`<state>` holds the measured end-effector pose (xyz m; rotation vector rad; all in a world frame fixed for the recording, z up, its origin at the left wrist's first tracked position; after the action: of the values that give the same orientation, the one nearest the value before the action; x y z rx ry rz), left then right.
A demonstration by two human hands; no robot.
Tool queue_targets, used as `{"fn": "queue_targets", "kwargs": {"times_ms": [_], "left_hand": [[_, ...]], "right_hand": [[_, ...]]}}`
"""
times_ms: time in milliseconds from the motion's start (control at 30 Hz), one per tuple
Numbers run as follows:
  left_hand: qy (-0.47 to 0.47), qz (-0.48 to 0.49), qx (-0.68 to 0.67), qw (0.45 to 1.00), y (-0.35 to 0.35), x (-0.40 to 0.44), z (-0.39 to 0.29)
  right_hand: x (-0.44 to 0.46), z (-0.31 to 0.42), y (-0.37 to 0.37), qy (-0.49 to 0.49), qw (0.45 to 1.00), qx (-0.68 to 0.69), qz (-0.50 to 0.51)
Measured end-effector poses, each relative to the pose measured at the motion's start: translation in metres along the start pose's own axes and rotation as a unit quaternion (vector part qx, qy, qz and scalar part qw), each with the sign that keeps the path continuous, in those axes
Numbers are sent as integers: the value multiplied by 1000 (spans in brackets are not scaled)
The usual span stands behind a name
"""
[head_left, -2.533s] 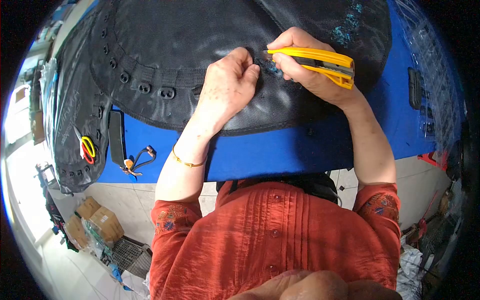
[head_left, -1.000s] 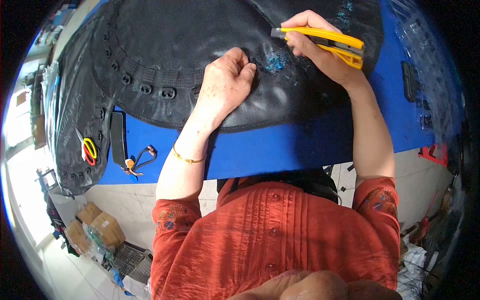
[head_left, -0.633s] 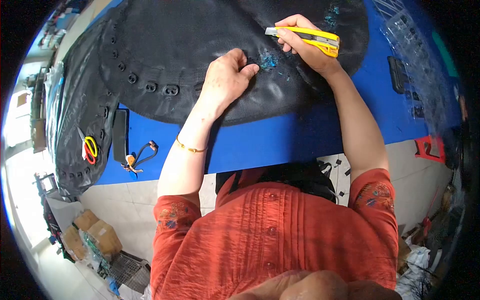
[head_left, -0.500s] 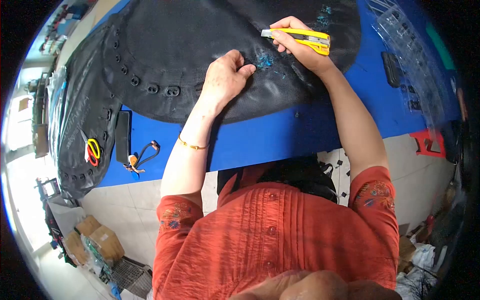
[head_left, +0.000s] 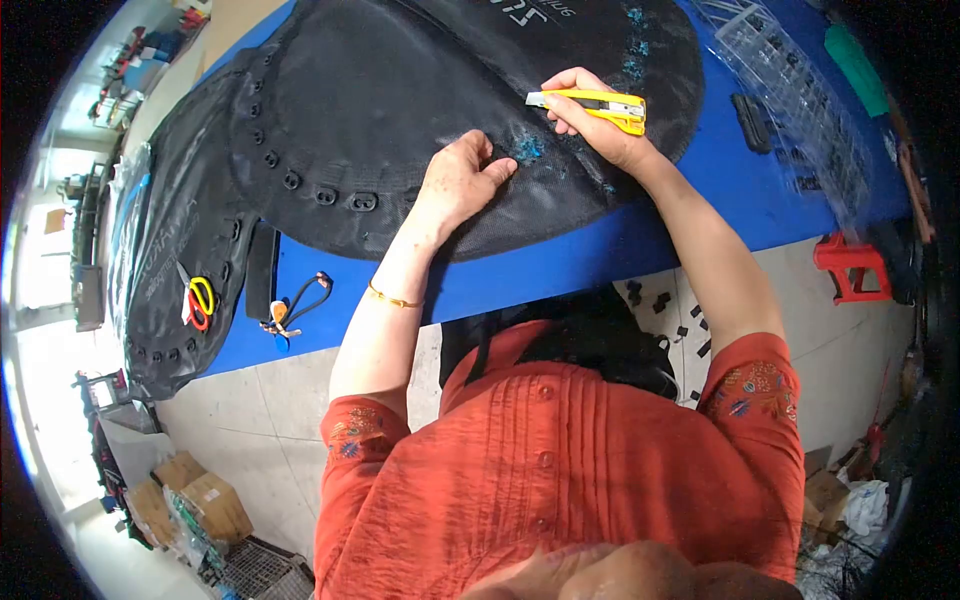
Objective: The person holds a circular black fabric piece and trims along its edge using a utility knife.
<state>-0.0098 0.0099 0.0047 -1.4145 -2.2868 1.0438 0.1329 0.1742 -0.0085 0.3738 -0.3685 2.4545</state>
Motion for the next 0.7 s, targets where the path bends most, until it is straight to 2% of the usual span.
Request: {"fn": "queue_targets", "kwargs": {"times_ms": [233,333,400,567,700], "left_hand": [[-5,-10,13,1000,2,-4,0],[-19,-5,-11,1000,3,-3,2],[-40,-19,-87,995,6,2,9],[-36,-17,-80,996,7,-2,8],[-48,11,-83,995,7,1,10]], "right_hand": [[-4,-6,-2,-10,999,-15,-36],[-4,-5,-2,-14,1000,-16,-22],[-5,1,-2,-12,999,-19,-23],[-7,9,-2,-14,1000,12,-20],[-2,22,3,-15,1000,15,21]]}}
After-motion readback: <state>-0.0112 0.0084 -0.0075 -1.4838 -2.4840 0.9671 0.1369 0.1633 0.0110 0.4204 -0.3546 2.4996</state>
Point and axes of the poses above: each hand's wrist, its own x-axis towards the middle knuckle, its own y-axis out of the palm, z = x × y, the point moved 4 cm from there along x, towards the middle knuckle, and after that the axes turned 10 degrees about -y, right-handed, at the moved point
